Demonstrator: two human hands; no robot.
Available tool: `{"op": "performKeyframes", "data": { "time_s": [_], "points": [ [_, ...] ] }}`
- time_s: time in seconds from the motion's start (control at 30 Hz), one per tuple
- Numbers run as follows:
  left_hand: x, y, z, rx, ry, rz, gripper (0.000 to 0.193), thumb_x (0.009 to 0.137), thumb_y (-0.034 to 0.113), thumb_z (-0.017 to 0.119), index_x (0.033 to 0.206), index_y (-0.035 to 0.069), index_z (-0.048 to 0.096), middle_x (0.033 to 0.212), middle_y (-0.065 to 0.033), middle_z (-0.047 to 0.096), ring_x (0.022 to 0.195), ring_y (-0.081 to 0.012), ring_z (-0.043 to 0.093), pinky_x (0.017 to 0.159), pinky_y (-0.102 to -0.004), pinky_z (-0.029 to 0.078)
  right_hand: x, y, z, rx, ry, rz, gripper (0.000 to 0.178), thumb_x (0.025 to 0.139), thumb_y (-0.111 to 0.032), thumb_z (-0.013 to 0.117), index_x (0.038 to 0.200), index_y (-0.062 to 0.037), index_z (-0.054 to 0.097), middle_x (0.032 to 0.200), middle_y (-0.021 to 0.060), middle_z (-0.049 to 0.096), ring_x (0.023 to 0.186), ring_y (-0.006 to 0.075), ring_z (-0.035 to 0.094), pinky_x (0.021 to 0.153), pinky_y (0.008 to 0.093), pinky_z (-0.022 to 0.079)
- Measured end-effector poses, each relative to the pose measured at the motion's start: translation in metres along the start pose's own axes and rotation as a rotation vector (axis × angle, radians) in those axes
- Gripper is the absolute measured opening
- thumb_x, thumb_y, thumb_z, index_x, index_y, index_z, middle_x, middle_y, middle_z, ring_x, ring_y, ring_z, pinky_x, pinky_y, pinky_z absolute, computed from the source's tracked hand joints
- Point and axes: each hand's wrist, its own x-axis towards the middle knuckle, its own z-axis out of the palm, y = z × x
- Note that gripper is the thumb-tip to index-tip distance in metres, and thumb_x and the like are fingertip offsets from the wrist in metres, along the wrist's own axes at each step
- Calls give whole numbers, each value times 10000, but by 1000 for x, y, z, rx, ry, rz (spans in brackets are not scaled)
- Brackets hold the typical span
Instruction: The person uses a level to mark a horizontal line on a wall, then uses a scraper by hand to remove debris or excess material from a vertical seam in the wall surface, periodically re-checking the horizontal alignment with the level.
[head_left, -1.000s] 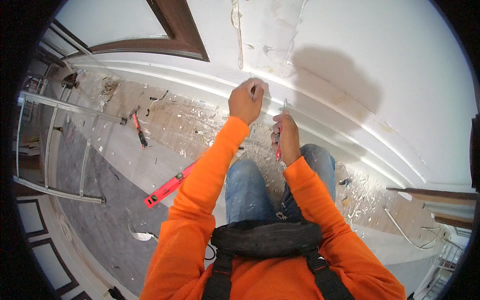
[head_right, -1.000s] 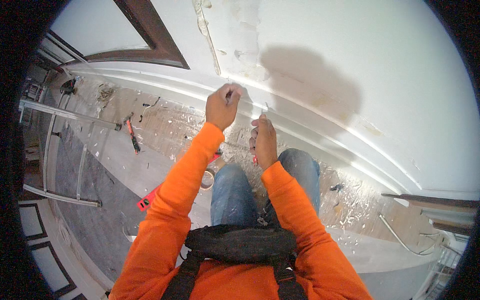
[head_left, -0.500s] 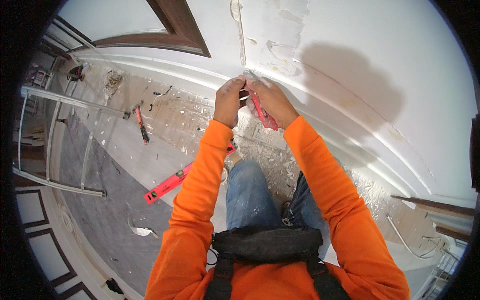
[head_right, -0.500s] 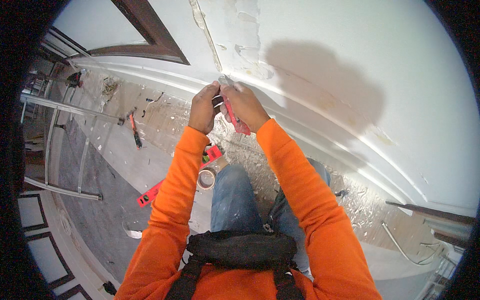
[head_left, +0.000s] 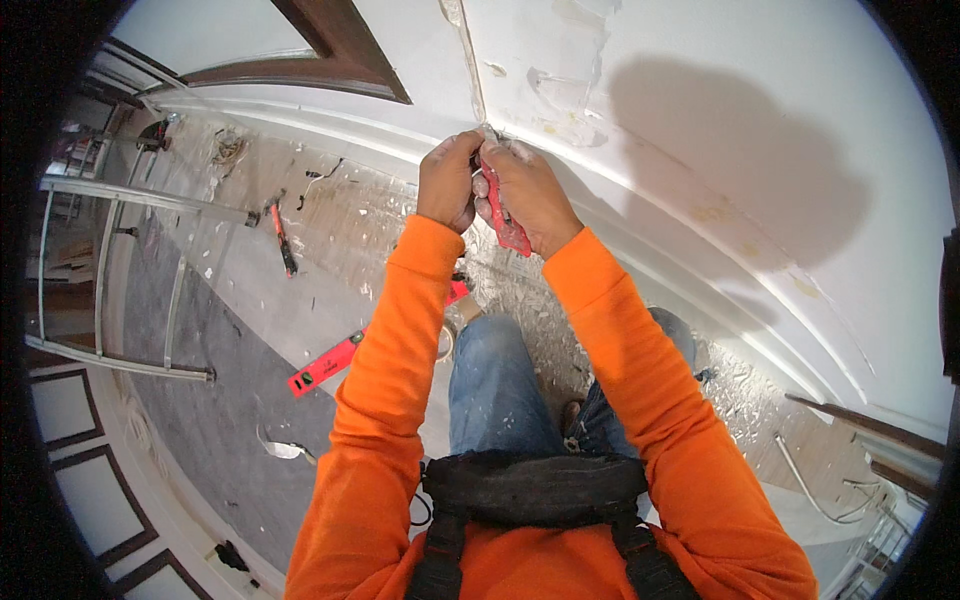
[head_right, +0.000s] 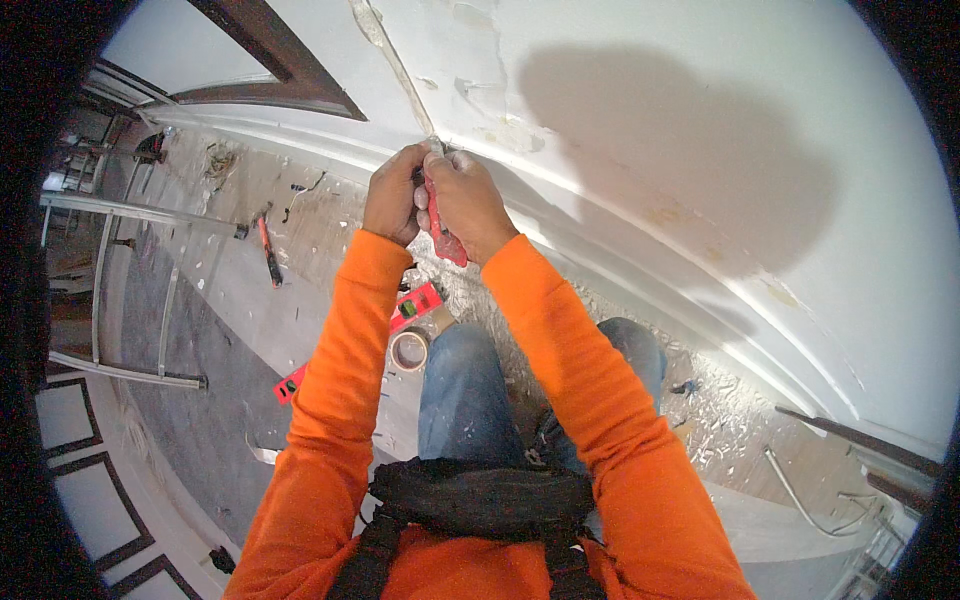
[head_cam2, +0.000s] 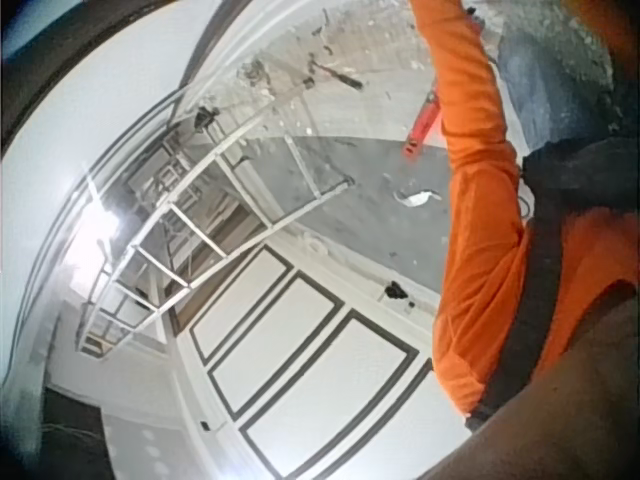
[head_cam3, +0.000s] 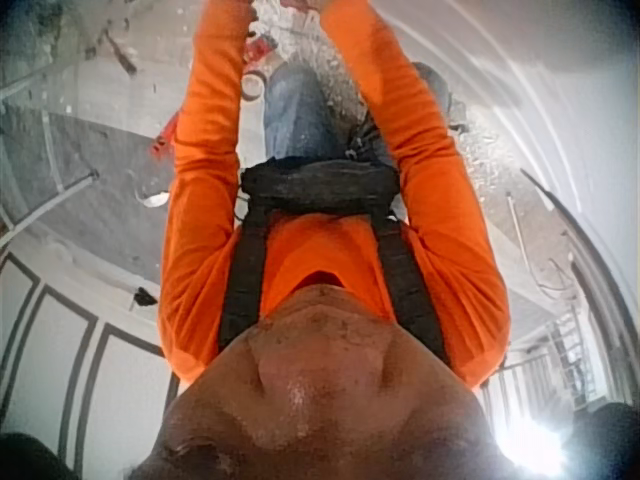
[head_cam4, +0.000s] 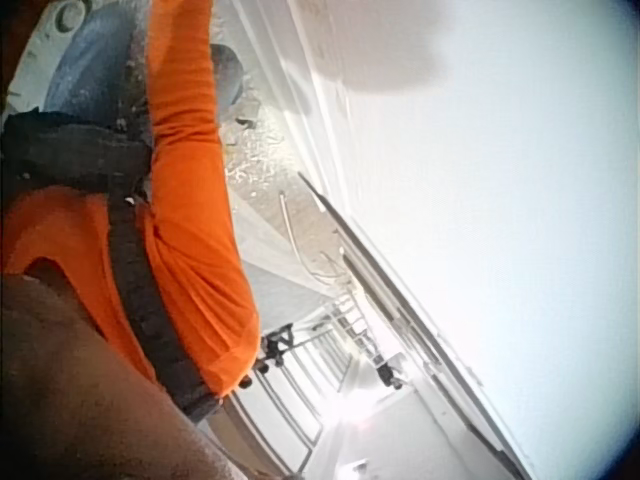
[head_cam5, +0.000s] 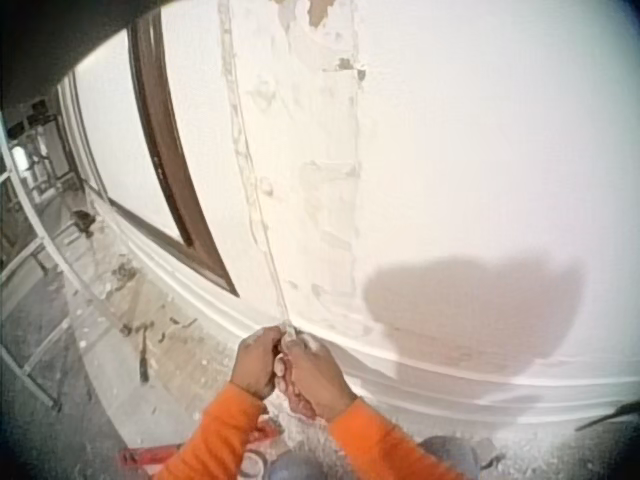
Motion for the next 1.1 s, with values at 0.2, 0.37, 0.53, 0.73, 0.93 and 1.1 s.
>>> {"op": "performKeyframes", "data": {
  "time_s": [0.2, 0.37, 0.53, 0.73, 0.93, 1.1],
  "points": [
    [0, -2, 7, -7, 77, -11, 206, 918, 183, 578, 985, -5, 633, 789, -50, 622, 524, -101, 506, 441, -243, 422, -3, 8, 0, 5, 44, -45, 209, 993, -256, 491, 967, -52, 527, 701, 23, 520, 528, 106, 474, 480, 251, 428],
    [4, -11, 10, -137, 99, 0, 155, 896, 160, 606, 903, 5, 604, 704, -41, 590, 395, -106, 439, 348, -243, 361, -2, 8, -4, -33, 44, -57, 236, 992, -283, 501, 968, -50, 532, 710, 24, 530, 550, 93, 480, 484, 253, 432],
    [2, -16, 13, -159, 108, 30, 152, 902, 155, 605, 890, 3, 598, 719, -48, 593, 405, -101, 448, 344, -247, 360, -8, 7, -8, -79, 54, -74, 248, 985, -292, 514, 955, -47, 535, 699, 32, 535, 529, 93, 478, 472, 252, 429],
    [-6, -19, 24, -137, 105, 28, 149, 903, 156, 606, 871, 12, 583, 709, -45, 583, 415, -98, 459, 343, -244, 362, -16, 2, -13, -96, 68, -79, 253, 984, -294, 515, 928, -48, 535, 680, 33, 534, 496, 101, 471, 456, 255, 419],
    [-18, -16, 39, -121, 151, 29, 149, 894, 158, 616, 846, 23, 573, 659, -40, 567, 397, -99, 451, 337, -243, 352, -27, -2, -19, -70, 77, -61, 259, 988, -297, 510, 960, -42, 546, 699, 28, 538, 512, 96, 476, 458, 248, 414],
    [-29, -21, 54, -41, 120, 32, 163, 887, 148, 606, 769, 50, 550, 615, -20, 540, 371, -95, 425, 328, -246, 336, -42, -4, -30, -82, 122, -69, 270, 988, -296, 507, 986, -29, 551, 702, 25, 535, 512, 91, 473, 456, 242, 409]
  ]
}}
